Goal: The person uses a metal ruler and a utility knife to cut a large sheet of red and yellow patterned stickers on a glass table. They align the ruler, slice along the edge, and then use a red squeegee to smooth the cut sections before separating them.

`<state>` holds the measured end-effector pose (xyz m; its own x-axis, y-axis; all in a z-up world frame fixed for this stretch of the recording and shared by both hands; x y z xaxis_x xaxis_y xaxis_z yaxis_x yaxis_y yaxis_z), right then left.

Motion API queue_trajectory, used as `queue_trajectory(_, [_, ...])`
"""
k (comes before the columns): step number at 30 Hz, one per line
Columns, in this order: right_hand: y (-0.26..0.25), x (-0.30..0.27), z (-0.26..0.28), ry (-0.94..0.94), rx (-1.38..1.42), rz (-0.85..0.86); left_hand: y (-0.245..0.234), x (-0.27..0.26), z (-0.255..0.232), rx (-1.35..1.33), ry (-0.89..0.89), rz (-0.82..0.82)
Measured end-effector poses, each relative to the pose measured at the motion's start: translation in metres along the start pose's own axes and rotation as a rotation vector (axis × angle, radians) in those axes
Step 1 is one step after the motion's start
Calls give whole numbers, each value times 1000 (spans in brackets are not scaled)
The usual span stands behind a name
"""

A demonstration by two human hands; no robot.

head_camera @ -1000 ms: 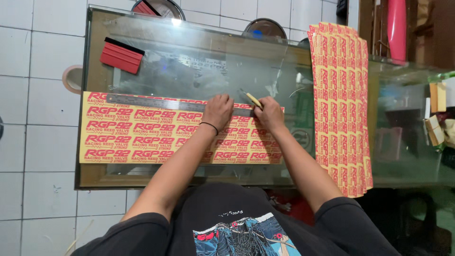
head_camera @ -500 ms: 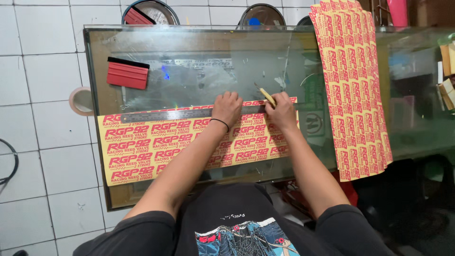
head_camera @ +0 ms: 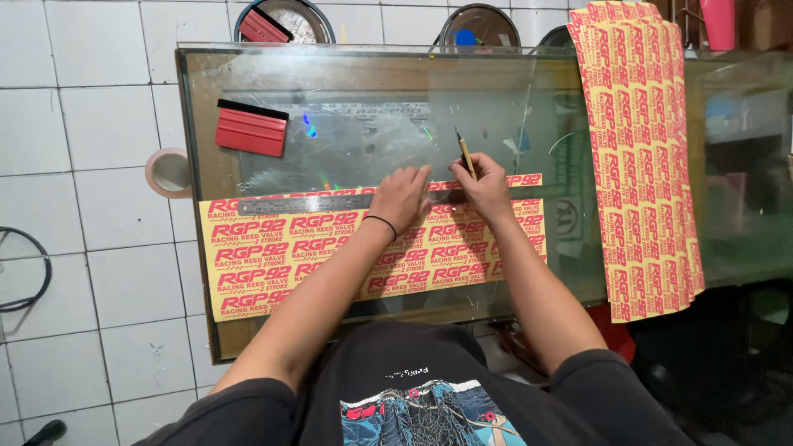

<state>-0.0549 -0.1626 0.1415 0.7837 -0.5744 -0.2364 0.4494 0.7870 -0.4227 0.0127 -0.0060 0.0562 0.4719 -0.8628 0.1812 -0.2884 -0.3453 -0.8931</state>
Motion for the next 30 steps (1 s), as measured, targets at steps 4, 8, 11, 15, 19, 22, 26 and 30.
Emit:
queue_trajectory(4, [13,-11,0,21,115,16,22,-9,18,123,104,-169])
queue_trajectory(8, [9,-11,-30,148,200,-27,12,-19,31,198,139,-301])
queue_trajectory(11, [12,-14,-38,145,-20,-111,1,-30,47,247,134,-335])
queue_trajectory(15, [37,-28,-38,211,-319,-146,-9,-42,71,260,74,-375])
queue_trajectory(19, [75,-33,-33,168,-305,-119,-63,-64,76,58,-155,-348])
queue_trajectory(22, [111,-41,-8,163,-240,-61,-93,-87,91,-263,-424,-361])
queue_trajectory(26, [163,-49,28,139,-272,86,-116,-115,111,-553,-665,-452])
queue_trajectory(30, [203,-49,46,60,-229,151,-145,-142,135,-650,-799,-615])
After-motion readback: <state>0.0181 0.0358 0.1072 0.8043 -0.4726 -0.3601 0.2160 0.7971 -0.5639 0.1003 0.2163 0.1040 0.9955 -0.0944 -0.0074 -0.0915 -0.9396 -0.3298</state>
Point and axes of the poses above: each hand's wrist, its own x-axis towards the middle knuckle, its own y-axis out of the palm, z = x × y, the point moved 5 cm from there along x, towards the middle knuckle, and after that the axes turned 7 degrees about y, right-handed, at the moved point
